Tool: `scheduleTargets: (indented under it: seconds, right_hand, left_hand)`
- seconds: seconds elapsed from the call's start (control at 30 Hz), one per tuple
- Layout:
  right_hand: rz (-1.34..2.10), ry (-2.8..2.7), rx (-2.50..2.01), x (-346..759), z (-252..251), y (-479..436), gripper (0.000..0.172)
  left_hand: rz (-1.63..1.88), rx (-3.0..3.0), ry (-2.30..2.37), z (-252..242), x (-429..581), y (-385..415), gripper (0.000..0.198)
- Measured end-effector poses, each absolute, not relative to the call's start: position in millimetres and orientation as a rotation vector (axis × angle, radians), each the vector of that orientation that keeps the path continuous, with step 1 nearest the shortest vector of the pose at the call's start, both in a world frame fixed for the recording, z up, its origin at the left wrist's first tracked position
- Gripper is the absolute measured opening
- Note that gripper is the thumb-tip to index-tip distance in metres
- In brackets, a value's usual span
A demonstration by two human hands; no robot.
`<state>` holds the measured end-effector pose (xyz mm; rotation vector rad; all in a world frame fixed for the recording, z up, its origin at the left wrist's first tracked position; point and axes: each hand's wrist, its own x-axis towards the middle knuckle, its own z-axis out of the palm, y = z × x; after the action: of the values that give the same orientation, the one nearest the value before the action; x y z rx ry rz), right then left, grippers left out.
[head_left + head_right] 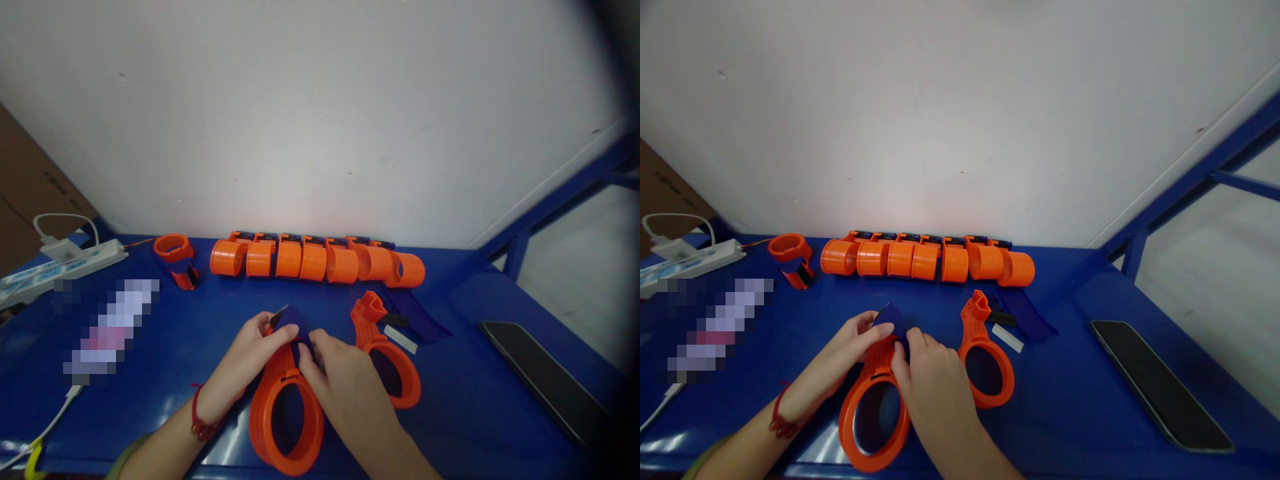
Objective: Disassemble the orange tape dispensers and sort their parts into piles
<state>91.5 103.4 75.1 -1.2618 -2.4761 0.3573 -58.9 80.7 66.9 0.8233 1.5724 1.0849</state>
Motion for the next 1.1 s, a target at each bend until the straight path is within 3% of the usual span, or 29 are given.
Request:
scheduleTargets:
  seconds: [0.37,0.73,1.1]
  right_hand:
    - [0.468,-2.323,-1.205,97,59,105,0.024]
    - [0.323,-2.303,-1.031,98,52,108,0.028]
    - [0.492,-2.282,-1.044,102,56,103,0.022]
  left_hand:
    - [1.140,0.764,1.503,64,-53,82,0.025]
    - [1.246,0.795,1.481,55,-48,83,0.018]
    - [1.229,0.869,1.490,54,-45,84,0.025]
